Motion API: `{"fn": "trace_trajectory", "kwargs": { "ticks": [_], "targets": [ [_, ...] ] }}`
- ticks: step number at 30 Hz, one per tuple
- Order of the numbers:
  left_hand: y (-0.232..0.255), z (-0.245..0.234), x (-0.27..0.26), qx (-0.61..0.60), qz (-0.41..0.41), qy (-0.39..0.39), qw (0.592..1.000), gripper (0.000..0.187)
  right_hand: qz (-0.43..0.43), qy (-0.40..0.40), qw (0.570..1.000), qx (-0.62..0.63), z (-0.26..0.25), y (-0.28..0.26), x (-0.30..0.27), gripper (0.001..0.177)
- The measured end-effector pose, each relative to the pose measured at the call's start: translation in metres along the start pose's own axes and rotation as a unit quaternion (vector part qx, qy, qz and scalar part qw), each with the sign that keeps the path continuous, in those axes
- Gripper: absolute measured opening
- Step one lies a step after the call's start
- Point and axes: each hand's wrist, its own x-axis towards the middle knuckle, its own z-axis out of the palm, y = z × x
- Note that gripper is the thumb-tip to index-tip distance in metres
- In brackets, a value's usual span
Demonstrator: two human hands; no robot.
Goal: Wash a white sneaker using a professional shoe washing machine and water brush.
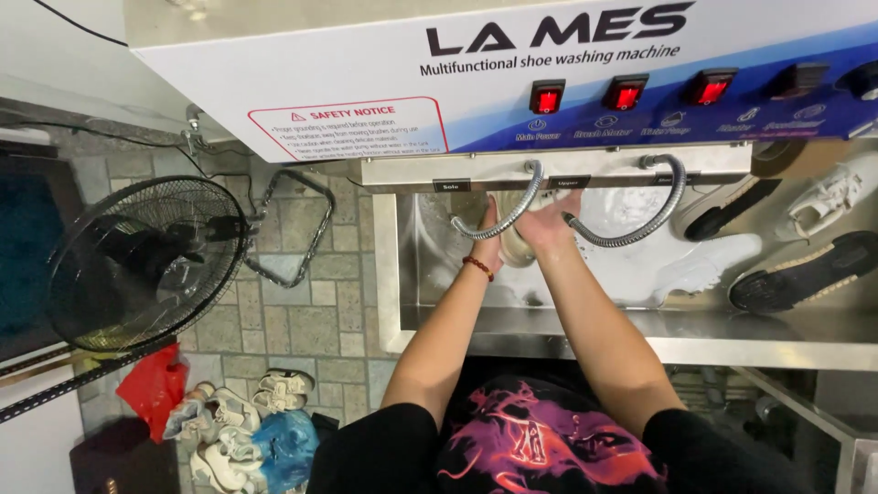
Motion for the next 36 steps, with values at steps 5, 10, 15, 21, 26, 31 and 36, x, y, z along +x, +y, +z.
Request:
{"fn": "trace_trajectory", "kwargs": {
  "ticks": [5, 10, 15, 21, 26, 31, 36],
  "targets": [
    [0.015, 0.000, 0.013, -0.097, 0.036, -0.150, 0.983, 0.070, 0.031, -0.095, 0.993, 0.069, -0.021, -0.014, 0.036, 0.069],
    [-0.005, -0.005, 0.009, 0.060, 0.012, 0.000, 0.998, 0.070, 0.001, 0.007, 0.999, 0.038, 0.000, -0.008, 0.007, 0.065],
    [0.031, 0.015, 0.011, -0.017, 0.084, -0.064, 0.994, 0.055, -0.095, 0.019, 0.987, 0.129, -0.036, -0.032, 0.066, 0.054],
    [0.039, 0.023, -0.012, -0.079, 0.053, -0.084, 0.992, 0.049, -0.117, 0.019, 0.992, 0.033, -0.015, -0.022, 0.032, 0.052],
    [0.024, 0.006, 0.007, -0.076, 0.057, -0.094, 0.991, 0.043, -0.076, -0.069, 0.993, 0.056, -0.065, -0.045, 0.067, 0.050],
    [0.031, 0.014, -0.012, -0.047, 0.041, -0.067, 0.996, 0.044, 0.011, -0.066, 0.996, -0.058, -0.004, -0.033, -0.017, 0.055],
    [0.040, 0.021, -0.008, -0.038, 0.066, -0.063, 0.995, 0.040, 0.059, -0.177, 0.946, -0.267, -0.052, -0.065, 0.006, 0.034]
  ]
}}
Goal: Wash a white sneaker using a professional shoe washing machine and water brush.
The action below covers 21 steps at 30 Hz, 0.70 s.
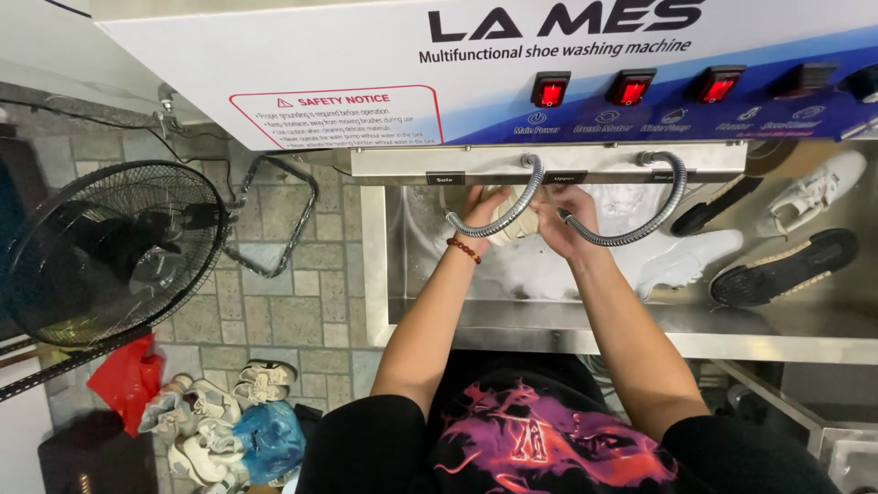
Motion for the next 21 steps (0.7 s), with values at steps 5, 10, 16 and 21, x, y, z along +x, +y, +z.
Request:
{"fn": "trace_trajectory", "kwargs": {
  "ticks": [5, 10, 16, 21],
  "targets": [
    [-0.008, -0.008, 0.014, 0.052, 0.042, -0.022, 0.998, 0.037, 0.030, 0.097, 0.983, -0.155, 0.011, -0.002, 0.013, 0.035],
    [0.023, 0.022, -0.019, 0.036, 0.037, -0.012, 0.999, 0.043, 0.024, 0.040, 0.974, -0.220, -0.002, 0.000, 0.003, 0.031],
    [0.008, 0.015, -0.006, 0.077, 0.079, 0.010, 0.994, 0.048, -0.018, 0.087, 0.968, -0.235, 0.012, -0.001, 0.015, 0.029],
    [0.014, 0.024, -0.021, 0.084, 0.045, 0.039, 0.995, 0.057, -0.007, 0.066, 0.956, -0.286, 0.000, 0.004, -0.001, 0.029]
  ]
}}
